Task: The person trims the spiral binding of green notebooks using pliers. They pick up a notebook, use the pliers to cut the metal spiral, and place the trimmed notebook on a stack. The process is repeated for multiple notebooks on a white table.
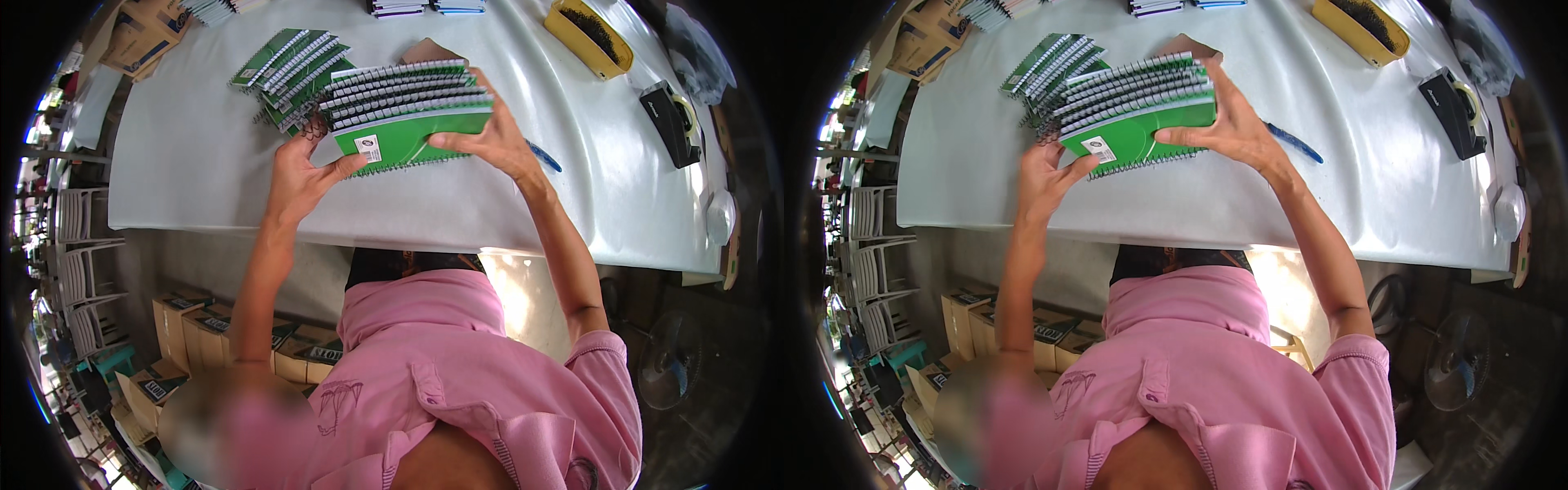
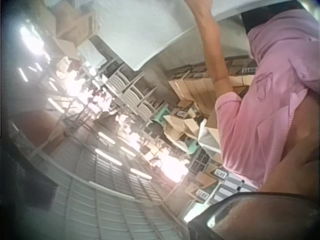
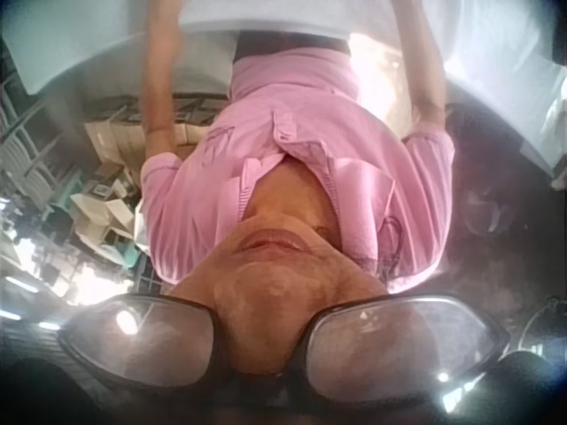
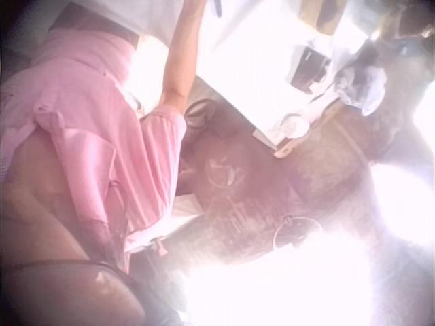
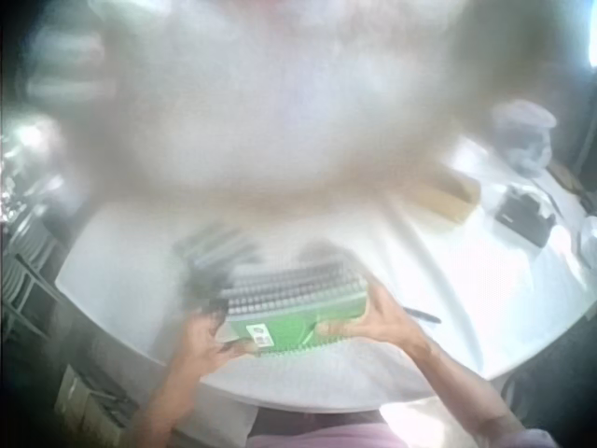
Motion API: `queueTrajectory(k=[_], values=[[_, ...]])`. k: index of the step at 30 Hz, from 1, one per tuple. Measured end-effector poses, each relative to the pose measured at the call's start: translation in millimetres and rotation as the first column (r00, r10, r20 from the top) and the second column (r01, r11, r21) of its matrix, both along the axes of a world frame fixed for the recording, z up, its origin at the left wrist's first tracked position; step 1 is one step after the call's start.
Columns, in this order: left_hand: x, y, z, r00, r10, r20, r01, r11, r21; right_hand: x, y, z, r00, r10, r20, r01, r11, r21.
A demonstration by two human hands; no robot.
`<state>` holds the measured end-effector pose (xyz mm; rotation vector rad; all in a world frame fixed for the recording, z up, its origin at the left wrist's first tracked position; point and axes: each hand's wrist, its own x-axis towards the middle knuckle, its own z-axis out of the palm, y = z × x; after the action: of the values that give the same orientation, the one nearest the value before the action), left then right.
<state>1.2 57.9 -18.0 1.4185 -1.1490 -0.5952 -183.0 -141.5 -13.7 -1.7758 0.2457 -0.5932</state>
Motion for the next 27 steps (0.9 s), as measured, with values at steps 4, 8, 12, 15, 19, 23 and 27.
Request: queueTrajectory(k=[4, 8, 12, 15, 19, 23, 27], values=[[-3.3, 2.1, -15.9, 0.974, 0.070, -0.214, -0.038, 0.988, 0.149, 1.4, 11.4, -21.2, 0.997, -0.029, -0.070, 0.036, 0.993, 0.113], [-7.0, 6.6, 1.8, 0.956, 0.094, -0.278, -0.043, 0.982, 0.186, -6.5, 19.9, 13.7, 0.955, -0.011, -0.297, 0.139, 0.900, 0.413], [-1.5, 20.4, -12.8, 0.919, 0.036, -0.393, 0.027, 0.988, 0.153, -33.7, 14.9, 16.7, 0.954, 0.082, -0.289, 0.190, 0.582, 0.791], [-7.8, 9.6, -24.5, 0.810, -0.106, 0.577, -0.026, 0.976, 0.215, -52.7, 16.0, 22.2, 0.952, 0.016, -0.305, 0.278, 0.369, 0.887], [-3.8, -16.1, -48.0, 0.506, -0.261, 0.822, -0.018, 0.950, 0.313, -71.9, 6.0, 9.3, 0.941, -0.053, -0.335, 0.329, 0.380, 0.864], [3.0, -20.0, -28.8, 0.325, -0.350, 0.879, -0.102, 0.911, 0.400, -87.0, 6.1, 11.8, 0.924, -0.020, -0.382, 0.327, 0.560, 0.762], [18.0, -15.5, 2.4, 0.243, -0.240, 0.940, -0.064, 0.963, 0.262, -91.3, 14.4, 19.1, 0.930, 0.027, -0.365, 0.259, 0.657, 0.708]])
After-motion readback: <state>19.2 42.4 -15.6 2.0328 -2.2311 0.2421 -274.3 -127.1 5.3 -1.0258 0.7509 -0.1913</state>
